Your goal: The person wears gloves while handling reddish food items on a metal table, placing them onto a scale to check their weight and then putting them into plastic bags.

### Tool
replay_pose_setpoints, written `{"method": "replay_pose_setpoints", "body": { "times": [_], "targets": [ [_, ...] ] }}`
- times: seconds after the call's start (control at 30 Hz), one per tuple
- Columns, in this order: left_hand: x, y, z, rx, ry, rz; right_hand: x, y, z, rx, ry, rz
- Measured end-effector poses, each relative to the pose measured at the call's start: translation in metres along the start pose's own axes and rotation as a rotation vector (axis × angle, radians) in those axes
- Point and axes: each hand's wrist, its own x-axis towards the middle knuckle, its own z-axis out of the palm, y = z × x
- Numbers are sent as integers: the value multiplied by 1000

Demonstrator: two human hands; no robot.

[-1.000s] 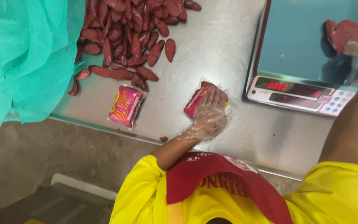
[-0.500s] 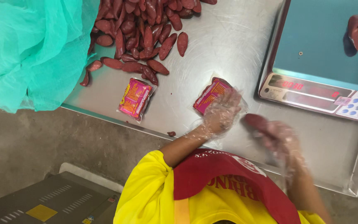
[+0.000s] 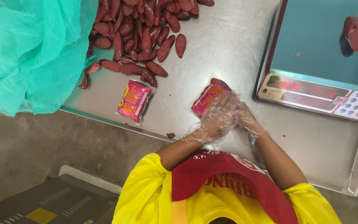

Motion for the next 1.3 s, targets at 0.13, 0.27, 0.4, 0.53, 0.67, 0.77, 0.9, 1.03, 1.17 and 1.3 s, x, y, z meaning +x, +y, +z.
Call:
{"method": "replay_pose_setpoints", "body": {
  "times": [0.13,0.27,0.4,0.53,0.67,0.77,0.9,1.03,1.17,1.3],
  "targets": [
    [12,10,-42,-39,-65,26,-7,-46,-35,-732,-36,-77],
    [36,13,-77,-88,-437,-248,-40,-122,-129,-218,221,-70],
    [42,12,-62,49,-351,-222,-17,-203,-192,-828,993,-587],
    [43,14,-64,189,-441,-204,-10,-224,-184,-1832,923,-722],
    [39,12,-44,91,-457,-222,-40,-211,-152,-1599,772,-499],
    [34,0,-15,125,-286,-107,-98,-175,-119,-496,559,-85],
    [24,-12,11,86,-207,-51,-111,-83,-45,-203,297,255],
    [22,-15,15,136,-182,-28,-98,-54,11,472,184,295],
    [17,-9,9,205,-166,17,-70,-53,32,587,101,89],
    [20,-10,13,161,-287,-2,-35,-55,38,796,269,29]
  ]
}}
